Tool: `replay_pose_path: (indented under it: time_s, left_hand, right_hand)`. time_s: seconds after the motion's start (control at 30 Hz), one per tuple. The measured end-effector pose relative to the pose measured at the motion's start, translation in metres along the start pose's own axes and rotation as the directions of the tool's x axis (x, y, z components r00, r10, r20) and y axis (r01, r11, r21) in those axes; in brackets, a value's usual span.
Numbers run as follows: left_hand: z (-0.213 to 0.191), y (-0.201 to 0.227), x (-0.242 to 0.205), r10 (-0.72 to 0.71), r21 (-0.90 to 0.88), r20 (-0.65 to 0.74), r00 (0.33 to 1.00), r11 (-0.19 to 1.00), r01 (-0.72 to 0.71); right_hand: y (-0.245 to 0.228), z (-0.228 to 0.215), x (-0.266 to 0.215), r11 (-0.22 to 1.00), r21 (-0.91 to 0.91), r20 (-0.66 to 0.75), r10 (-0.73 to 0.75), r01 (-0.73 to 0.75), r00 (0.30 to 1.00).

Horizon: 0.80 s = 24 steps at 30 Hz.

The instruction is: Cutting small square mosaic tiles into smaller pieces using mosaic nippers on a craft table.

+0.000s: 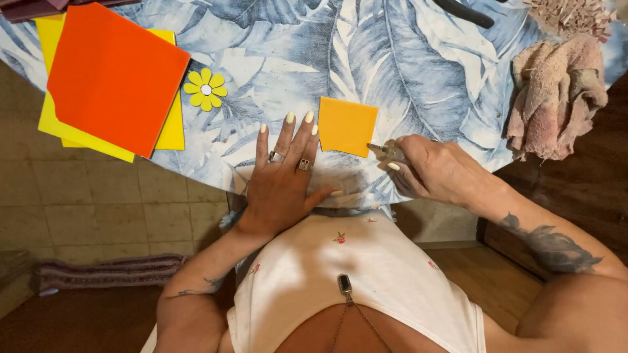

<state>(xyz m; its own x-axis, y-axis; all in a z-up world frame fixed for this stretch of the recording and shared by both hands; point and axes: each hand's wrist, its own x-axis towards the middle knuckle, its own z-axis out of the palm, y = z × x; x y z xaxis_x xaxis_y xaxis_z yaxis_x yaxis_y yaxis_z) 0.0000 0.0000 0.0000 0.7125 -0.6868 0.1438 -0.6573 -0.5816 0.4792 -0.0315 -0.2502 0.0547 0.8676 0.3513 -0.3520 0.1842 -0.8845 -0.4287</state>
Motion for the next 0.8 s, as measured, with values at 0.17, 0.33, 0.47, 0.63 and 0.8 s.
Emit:
replay_pose_path:
  time_s: [0.17, 0.33, 0.47, 0.63, 0.8]
  left_hand:
    - [0.005, 0.001, -0.003, 0.015, 0.006, -0.013, 1.0, 1.0, -0.014]
    - [0.002, 0.004, -0.001, 0.052, 0.068, -0.035, 0.998, 0.996, -0.05]
    - [0.0, 0.004, 0.0, 0.11, 0.102, -0.072, 0.991, 0.989, -0.103]
    - [0.002, 0.003, -0.001, 0.102, 0.11, -0.077, 0.992, 0.989, -0.093]
    - [0.002, 0.002, -0.001, 0.119, 0.124, -0.043, 0.992, 0.986, -0.113]
  right_hand:
    - [-0.003, -0.001, 0.002, 0.994, -0.093, 0.017, -0.056, 0.057, 0.998]
    - [-0.003, -0.005, 0.004, 0.988, -0.114, 0.044, -0.097, 0.102, 0.994]
    - [-0.002, -0.006, 0.008, 0.989, -0.117, 0.066, -0.087, 0.095, 0.994]
    - [0.001, -0.001, 0.008, 0.983, -0.148, 0.065, -0.101, 0.109, 0.993]
    - [0.003, 0.001, 0.007, 0.977, -0.195, 0.068, -0.074, 0.086, 0.995]
